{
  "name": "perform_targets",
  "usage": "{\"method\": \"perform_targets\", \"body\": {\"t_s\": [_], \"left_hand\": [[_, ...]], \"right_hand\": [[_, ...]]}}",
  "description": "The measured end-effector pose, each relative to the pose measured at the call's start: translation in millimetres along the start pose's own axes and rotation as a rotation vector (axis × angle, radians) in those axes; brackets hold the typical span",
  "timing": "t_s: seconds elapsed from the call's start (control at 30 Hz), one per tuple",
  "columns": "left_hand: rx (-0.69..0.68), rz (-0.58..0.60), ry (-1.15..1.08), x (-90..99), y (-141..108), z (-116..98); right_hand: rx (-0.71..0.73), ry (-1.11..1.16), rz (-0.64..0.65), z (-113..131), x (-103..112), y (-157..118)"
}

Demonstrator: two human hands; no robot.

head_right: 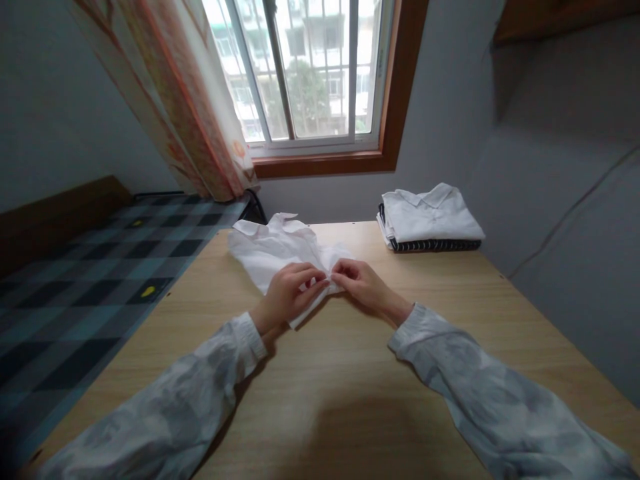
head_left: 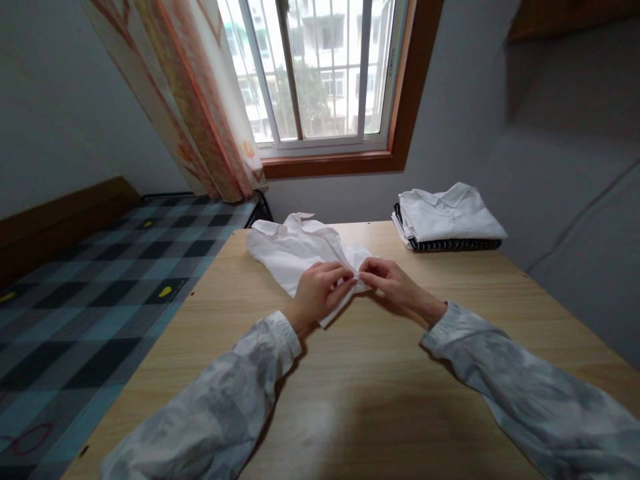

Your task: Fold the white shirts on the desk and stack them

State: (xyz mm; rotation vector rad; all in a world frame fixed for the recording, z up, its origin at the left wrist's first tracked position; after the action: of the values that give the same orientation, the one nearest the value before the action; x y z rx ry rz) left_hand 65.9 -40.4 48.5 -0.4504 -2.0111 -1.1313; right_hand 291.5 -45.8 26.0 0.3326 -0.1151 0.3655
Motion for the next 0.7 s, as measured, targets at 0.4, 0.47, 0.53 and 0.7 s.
{"method": "perform_targets", "body": {"t_s": [0.4, 0.47, 0.53, 0.7], "left_hand": [[0.02, 0.053, -0.066, -5.0, -7, 12], [0.014, 0.058, -0.08, -3.9, -8, 12], [0.007, 0.053, -0.102, -3.7, -8, 9], [0.01, 0.048, -0.157, -5.1, -6, 1]], "right_hand": [[0.012, -0.267, -0.035, -2, -4, -2], [0.016, -0.35, -0.051, 0, -8, -3], [0.023, -0.429, -0.085, -2, -9, -3], [-0.043, -0.376, -0.283, -28, 3, 0]]}}
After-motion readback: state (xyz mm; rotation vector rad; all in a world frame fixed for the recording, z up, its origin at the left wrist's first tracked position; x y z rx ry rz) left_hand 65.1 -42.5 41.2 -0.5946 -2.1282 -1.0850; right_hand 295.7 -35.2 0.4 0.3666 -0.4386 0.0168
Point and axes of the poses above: each hand's wrist, its own y-axis towards the middle knuckle, its own x-axis out of the back of the hand, z = x × y, the point moved 1 cm from there along y, towards the middle knuckle, and after that the axes turned 2 degrees about z, right-handed, at the moved point
